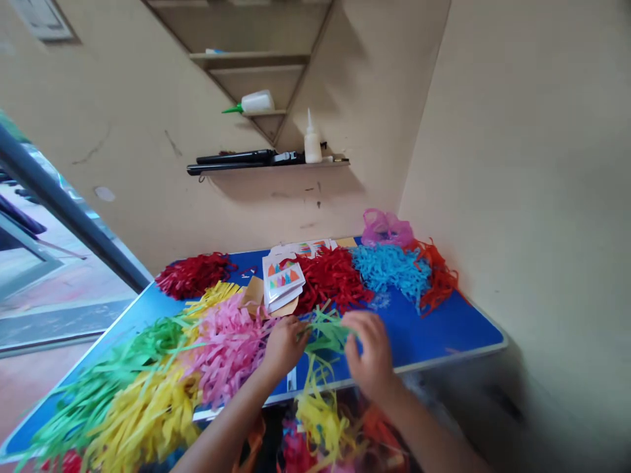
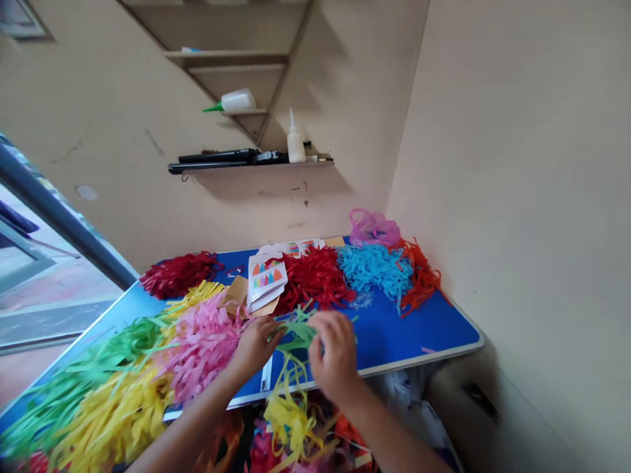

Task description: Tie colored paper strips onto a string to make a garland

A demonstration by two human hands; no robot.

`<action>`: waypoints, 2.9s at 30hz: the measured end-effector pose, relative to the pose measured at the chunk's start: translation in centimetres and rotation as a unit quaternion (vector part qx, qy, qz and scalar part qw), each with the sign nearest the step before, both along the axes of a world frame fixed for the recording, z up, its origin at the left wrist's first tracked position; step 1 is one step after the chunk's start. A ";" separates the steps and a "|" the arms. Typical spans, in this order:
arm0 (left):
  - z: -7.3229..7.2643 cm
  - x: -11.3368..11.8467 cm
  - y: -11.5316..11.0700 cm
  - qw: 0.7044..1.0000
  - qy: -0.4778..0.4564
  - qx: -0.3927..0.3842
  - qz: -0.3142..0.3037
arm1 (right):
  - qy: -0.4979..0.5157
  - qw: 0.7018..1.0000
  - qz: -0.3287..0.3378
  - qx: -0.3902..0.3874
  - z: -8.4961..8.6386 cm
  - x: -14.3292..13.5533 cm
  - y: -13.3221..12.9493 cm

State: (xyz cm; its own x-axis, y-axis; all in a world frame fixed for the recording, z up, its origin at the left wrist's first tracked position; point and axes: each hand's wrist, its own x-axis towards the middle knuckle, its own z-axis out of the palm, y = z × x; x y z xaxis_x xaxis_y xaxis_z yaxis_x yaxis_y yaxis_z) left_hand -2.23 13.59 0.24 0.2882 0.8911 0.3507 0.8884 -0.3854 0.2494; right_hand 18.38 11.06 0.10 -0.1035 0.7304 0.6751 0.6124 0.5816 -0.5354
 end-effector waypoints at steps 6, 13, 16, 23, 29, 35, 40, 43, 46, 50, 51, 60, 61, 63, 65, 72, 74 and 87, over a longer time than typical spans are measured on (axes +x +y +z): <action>1.9 0.5 -2.1 0.995 0.040 0.084 0.019 | 0.059 0.973 0.133 -0.177 -2.9 -6.5 -0.4; -1.8 1.1 -2.9 0.983 0.073 0.136 -0.096 | 0.114 0.972 0.076 -0.190 -5.8 -0.5 2.9; -4.3 3.4 -1.5 0.983 0.065 0.101 -0.139 | 0.095 0.977 -0.009 -0.188 -6.2 7.9 3.7; -5.9 8.7 0.5 0.982 0.067 0.055 -0.168 | -0.021 0.981 -0.189 -0.040 -4.9 13.3 -0.1; -5.2 8.9 1.3 0.983 0.109 0.042 -0.141 | -0.112 0.993 0.013 -0.021 -7.0 5.6 0.9; -4.4 2.2 1.8 0.988 0.142 0.054 -0.037 | -0.085 0.993 0.078 0.023 -7.9 5.9 2.4; -1.7 -2.3 -2.0 0.980 0.186 0.063 0.013 | -0.130 0.983 0.130 -0.012 -9.2 4.7 2.0; 0.3 0.3 -4.3 0.983 0.156 0.010 -0.092 | -0.185 0.974 0.120 -0.060 -9.0 4.1 2.0; 0.3 5.3 -4.9 0.978 0.072 -0.101 -0.168 | -0.236 0.961 0.107 -0.101 -8.2 4.0 1.8; -2.8 8.2 -3.3 0.986 0.059 -0.131 -0.081 | -0.270 0.949 0.107 -0.121 -7.2 4.9 1.1; -3.6 7.8 -2.8 0.986 0.057 -0.135 -0.074 | -0.274 0.947 0.111 -0.128 -7.1 5.3 0.9; -5.1 3.8 -1.4 0.988 0.000 -0.155 0.007 | -0.243 0.936 0.064 -0.246 -6.2 5.5 4.3; -5.3 3.9 -1.2 0.988 -0.002 -0.154 0.029 | -0.244 0.933 0.058 -0.258 -6.1 5.3 4.8; -5.6 4.2 -0.9 0.986 -0.004 -0.150 0.072 | -0.250 0.926 0.046 -0.278 -5.8 4.9 5.7; -5.8 4.4 -0.7 0.984 -0.002 -0.146 0.106 | -0.259 0.919 0.038 -0.294 -5.7 4.6 6.2; -5.3 5.2 -0.1 0.980 0.043 -0.133 0.143 | -0.283 0.904 0.002 -0.320 -6.0 4.0 6.9; -5.2 5.3 -0.1 0.979 0.054 -0.132 0.143 | -0.286 0.902 -0.010 -0.324 -6.1 3.9 7.1; -5.6 5.3 0.3 0.981 0.081 -0.111 0.139 | -0.298 0.892 -0.054 -0.334 -6.9 3.2 8.5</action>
